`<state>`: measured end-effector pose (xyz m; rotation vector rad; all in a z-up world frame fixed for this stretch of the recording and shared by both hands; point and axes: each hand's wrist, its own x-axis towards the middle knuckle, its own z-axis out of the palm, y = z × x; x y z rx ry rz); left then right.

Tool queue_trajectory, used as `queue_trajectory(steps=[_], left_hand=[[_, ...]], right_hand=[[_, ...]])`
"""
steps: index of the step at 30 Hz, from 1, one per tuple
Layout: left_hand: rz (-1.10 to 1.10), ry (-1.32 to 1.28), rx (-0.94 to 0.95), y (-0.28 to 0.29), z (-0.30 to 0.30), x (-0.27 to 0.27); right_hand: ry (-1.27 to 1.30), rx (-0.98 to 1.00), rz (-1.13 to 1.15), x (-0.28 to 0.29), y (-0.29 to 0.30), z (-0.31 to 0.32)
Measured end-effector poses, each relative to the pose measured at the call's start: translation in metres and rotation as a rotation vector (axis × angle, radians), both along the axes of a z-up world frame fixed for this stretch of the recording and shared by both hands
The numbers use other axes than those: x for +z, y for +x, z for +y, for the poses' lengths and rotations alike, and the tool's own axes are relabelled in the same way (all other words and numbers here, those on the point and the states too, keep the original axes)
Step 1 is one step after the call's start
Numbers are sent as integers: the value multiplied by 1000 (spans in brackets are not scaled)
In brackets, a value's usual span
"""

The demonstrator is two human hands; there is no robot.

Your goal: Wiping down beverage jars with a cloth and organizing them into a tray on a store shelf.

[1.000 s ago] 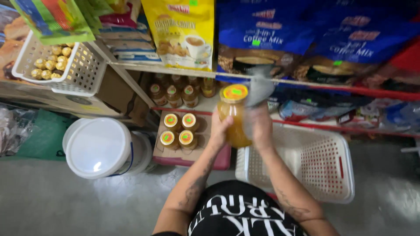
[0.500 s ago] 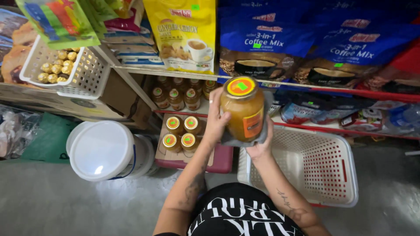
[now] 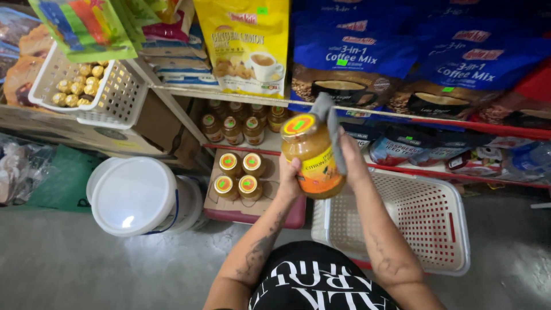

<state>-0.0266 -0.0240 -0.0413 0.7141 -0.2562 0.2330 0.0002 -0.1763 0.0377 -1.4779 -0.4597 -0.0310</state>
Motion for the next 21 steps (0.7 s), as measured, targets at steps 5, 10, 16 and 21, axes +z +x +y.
queue_trajectory(steps=[5,10,16,21], left_hand=[[63,-214,75,26,5,-15],[191,-371,4,27,20,-7],[200,-280,-19,18,46,-36],[264,-294,-160,28,84,-32]], right_hand=[[324,-236,328,-151,-28,38],[1107,-248,489,-64,-51,113],[1023,8,438,-82,-26,101],[339,-499,130,-23,-60,124]])
